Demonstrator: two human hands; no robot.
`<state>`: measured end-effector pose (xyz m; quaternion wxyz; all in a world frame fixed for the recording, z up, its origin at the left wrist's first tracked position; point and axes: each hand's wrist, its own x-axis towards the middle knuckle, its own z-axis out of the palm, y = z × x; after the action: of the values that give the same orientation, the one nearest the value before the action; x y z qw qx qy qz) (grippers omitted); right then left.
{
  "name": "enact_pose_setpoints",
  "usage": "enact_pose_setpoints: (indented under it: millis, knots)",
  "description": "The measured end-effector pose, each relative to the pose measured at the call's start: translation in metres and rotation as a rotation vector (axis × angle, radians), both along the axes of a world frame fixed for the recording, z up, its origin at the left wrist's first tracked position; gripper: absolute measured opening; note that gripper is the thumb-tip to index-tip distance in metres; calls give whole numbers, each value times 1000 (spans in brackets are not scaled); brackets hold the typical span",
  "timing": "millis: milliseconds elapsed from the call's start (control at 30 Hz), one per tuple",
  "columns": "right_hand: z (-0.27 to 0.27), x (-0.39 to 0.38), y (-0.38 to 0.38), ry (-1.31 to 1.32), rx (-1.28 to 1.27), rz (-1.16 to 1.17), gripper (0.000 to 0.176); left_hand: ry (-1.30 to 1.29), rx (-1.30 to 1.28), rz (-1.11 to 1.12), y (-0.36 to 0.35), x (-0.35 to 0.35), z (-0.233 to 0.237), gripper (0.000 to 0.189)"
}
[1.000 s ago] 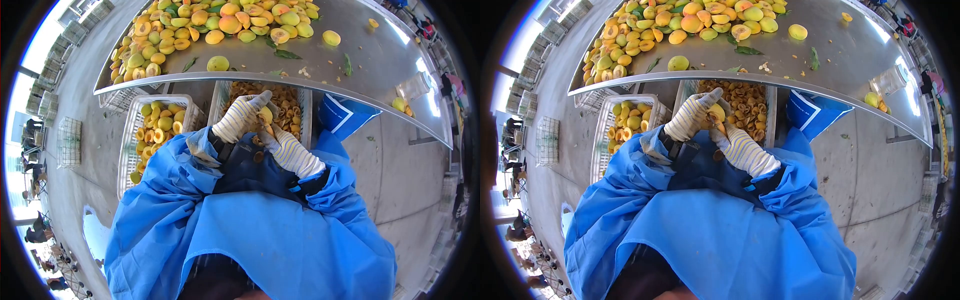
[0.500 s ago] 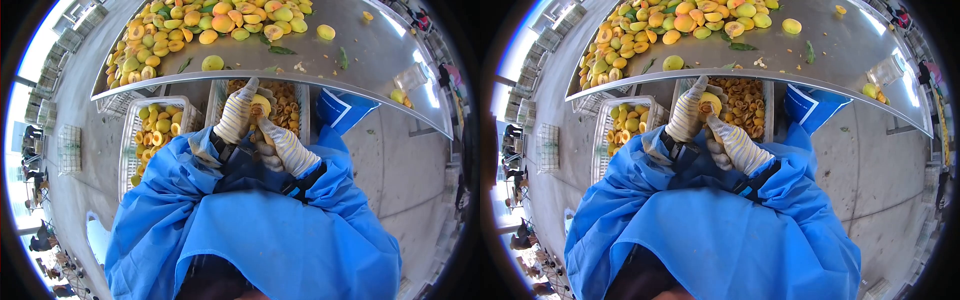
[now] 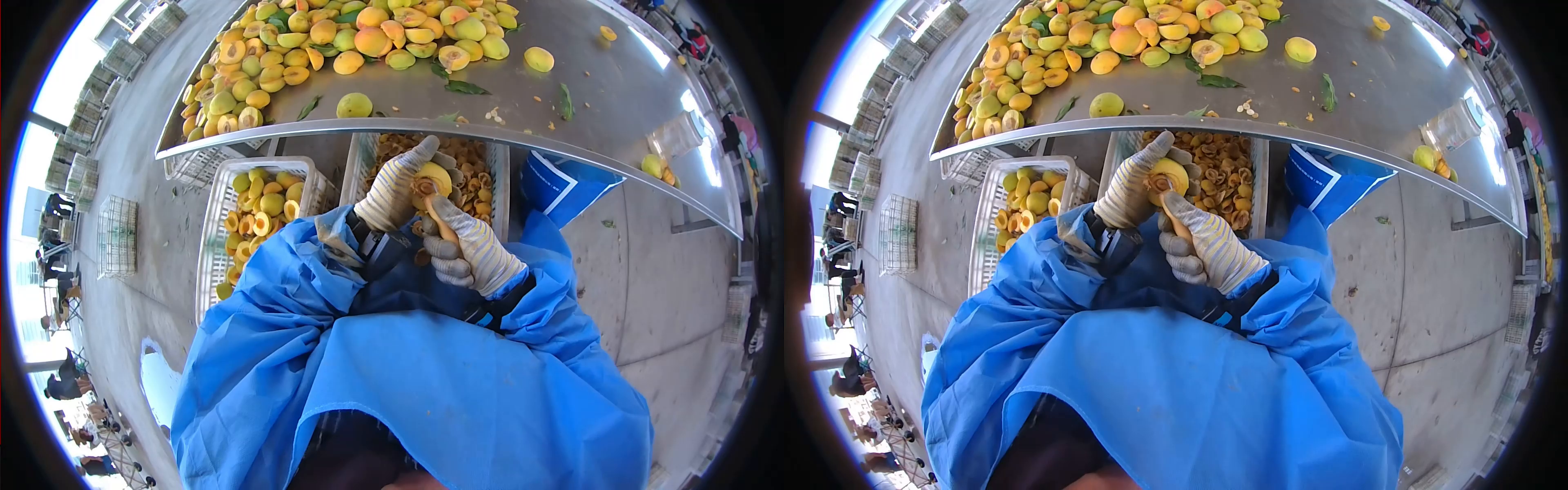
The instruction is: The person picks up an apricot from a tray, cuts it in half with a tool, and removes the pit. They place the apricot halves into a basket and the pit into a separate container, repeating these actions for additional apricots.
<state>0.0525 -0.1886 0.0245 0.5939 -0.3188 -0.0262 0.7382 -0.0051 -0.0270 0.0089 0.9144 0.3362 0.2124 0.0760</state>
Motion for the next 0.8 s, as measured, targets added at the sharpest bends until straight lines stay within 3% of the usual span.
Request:
enact_pose_setpoints:
  millis: [100, 133, 367, 433, 533, 667, 767, 800]
  knots:
    - [-5, 3, 0, 109, 38, 20, 42, -95, 288, 6, 2, 0, 2, 39]
    - [-6, 4, 1, 149, 51, 28, 43, -66, 481, 106, 1, 4, -1, 36]
    - [24, 14, -8, -177, 51, -54, 44, -21, 429, 195, 43, -11, -9, 34]
    - [13, 25, -10, -700, -72, -73, 51, 111, 543, 193, 62, -32, 8, 31]
    - [-34, 36, -11, -1647, -92, -8, 57, 410, 1095, 349, 81, -72, 40, 28]
    - [-11, 31, -10, -1925, -129, 171, 56, 1047, 1859, 287, 122, -116, 53, 40]
    - [-16, 33, -6, -1935, -156, 194, 57, 889, 2030, 445, 136, -104, 48, 44]
    - [-17, 33, -5, -1951, -129, 185, 57, 799, 1916, 364, 139, -92, 52, 48]
